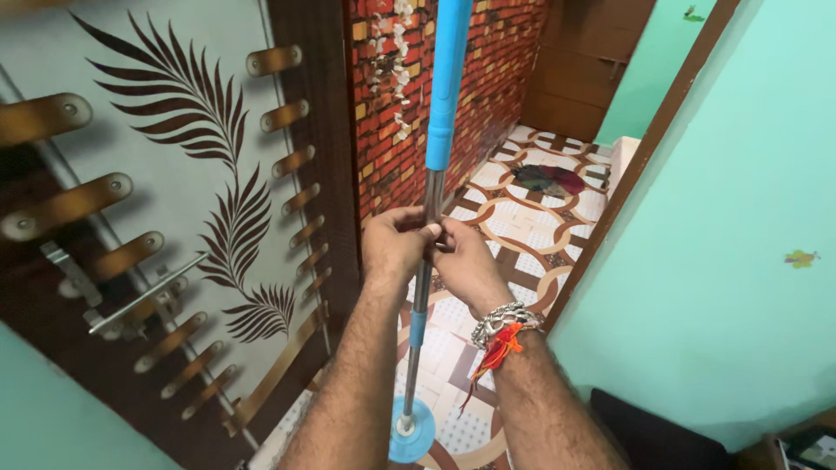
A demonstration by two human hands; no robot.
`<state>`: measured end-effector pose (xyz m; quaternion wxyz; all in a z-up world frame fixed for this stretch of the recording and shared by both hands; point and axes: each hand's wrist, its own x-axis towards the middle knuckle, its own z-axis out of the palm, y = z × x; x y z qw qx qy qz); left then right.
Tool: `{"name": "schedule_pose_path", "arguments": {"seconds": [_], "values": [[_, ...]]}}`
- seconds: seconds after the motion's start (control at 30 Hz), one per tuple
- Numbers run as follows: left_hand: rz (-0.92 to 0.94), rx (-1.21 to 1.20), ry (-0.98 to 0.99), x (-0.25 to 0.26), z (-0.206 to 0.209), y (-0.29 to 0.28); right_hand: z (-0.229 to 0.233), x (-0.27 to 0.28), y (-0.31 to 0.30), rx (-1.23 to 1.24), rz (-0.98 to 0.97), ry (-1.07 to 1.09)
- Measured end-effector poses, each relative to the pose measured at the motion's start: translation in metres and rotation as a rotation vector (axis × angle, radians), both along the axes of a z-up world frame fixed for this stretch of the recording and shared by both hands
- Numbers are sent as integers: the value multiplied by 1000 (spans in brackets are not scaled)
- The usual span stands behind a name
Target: The person folds a pair of pants, places them on a bed, and then assembles a blue mop handle by sliding a plastic sleeve along the metal pole and connecting parts.
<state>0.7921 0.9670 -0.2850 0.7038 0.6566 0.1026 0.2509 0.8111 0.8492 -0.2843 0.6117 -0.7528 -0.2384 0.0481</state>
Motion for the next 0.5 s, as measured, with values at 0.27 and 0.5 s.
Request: {"name": "schedule_pose_path", "arguments": {"seconds": [0.27, 0.5], "values": [[-28, 41, 1, 47, -12, 15, -15, 48, 11, -14, -96, -24], [60, 145, 52, 97, -11, 24, -27, 113, 23, 120, 28, -4]]}}
